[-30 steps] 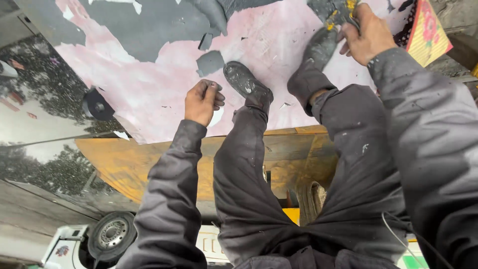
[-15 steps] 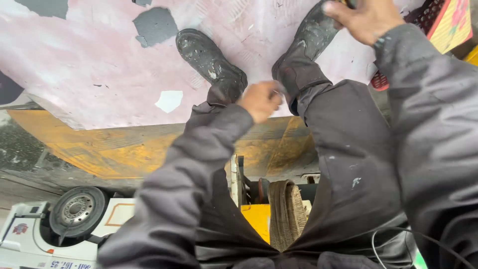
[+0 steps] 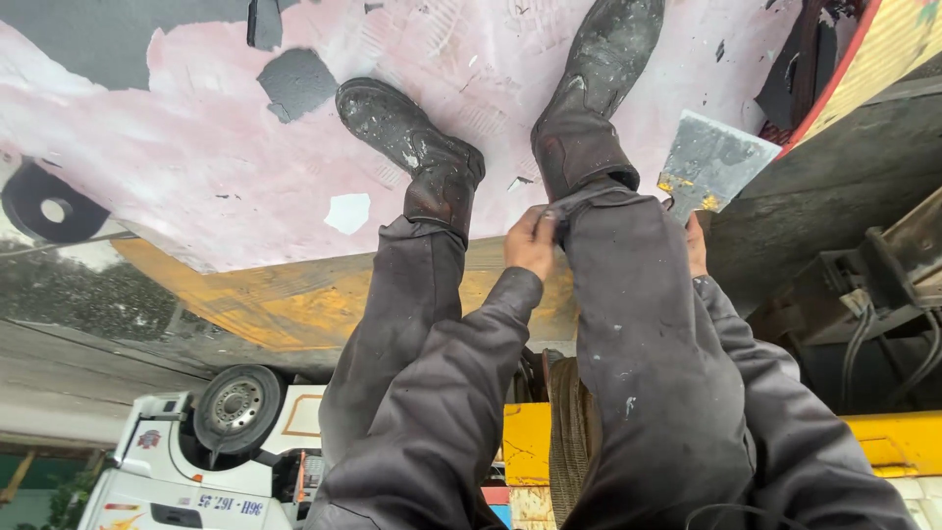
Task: Scraping old paint or protective coating off a large metal industrial component using a hand scraper.
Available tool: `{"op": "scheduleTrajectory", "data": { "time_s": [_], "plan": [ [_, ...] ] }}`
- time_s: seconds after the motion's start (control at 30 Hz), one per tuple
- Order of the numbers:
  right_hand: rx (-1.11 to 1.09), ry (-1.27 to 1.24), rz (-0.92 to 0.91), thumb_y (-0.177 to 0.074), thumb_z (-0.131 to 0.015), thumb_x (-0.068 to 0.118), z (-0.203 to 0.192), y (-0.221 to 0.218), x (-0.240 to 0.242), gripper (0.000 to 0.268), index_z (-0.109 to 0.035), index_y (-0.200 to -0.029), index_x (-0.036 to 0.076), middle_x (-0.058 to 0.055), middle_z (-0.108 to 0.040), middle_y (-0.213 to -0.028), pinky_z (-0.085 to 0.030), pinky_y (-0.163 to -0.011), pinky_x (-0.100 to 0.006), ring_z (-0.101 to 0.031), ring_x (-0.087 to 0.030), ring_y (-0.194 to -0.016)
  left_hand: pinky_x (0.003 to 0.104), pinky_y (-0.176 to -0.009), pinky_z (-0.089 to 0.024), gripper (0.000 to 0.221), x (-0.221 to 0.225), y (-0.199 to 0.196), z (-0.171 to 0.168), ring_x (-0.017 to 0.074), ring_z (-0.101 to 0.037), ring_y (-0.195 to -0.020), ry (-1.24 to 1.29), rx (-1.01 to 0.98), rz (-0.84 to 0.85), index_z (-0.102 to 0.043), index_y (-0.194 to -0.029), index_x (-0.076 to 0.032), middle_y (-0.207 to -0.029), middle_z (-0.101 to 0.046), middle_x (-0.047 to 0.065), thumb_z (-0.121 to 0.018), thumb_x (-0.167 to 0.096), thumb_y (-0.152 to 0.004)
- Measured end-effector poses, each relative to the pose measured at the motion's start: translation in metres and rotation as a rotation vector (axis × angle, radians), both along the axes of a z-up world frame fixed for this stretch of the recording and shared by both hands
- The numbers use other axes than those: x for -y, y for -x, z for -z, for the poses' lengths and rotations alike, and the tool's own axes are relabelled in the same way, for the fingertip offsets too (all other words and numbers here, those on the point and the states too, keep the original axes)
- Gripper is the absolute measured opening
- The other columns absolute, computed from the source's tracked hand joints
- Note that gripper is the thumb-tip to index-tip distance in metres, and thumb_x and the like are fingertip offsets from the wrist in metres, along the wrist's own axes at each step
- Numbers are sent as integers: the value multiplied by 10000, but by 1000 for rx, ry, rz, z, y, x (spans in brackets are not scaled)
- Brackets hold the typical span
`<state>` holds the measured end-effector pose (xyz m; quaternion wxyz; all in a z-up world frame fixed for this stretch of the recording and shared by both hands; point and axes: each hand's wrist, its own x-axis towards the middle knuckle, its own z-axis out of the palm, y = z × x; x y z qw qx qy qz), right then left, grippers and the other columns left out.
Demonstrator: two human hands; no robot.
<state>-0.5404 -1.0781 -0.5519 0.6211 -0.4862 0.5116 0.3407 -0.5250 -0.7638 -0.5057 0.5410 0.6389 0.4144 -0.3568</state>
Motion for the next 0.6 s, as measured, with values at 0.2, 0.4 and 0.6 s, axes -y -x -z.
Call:
{"op": "scheduleTrajectory", "data": {
  "time_s": [0.2,0.4,0.6],
  "plan": [
    [296,176,-326,-1034,-747,73,24,8,-17,322,-567,-1296,24,-6,-618,-1147,-493,-876,-267,-582,-81,-998,391,-571,-524,204,-34,51,44,136,-494,-591,281,-139,-937,-607,-1018,-58,-716,-546,25,-618,-250,-1086],
    [64,109,-239,-1008,-703,203,42,15,-11,386,-561,-1357,119,39,-661,-1157,-498,-854,-219,-617,-30,-983,354,-854,-585,157,6,42,16,180,-668,-934,358,31,-478,-587,-1069,-33,-1001,-695,90,-700,-45,-960],
    [-24,37,-325,-1021,-699,277,25,-71,-29,362,-617,-1319,88,38,-658,-1020,-478,-752,-243,-578,-46,-881,418,-903,-599,134,-5,20,-1,201,-691,-941,776,-215,-1071,-604,-1116,-84,-1049,-702,48,-558,-44,-996]
  ]
}}
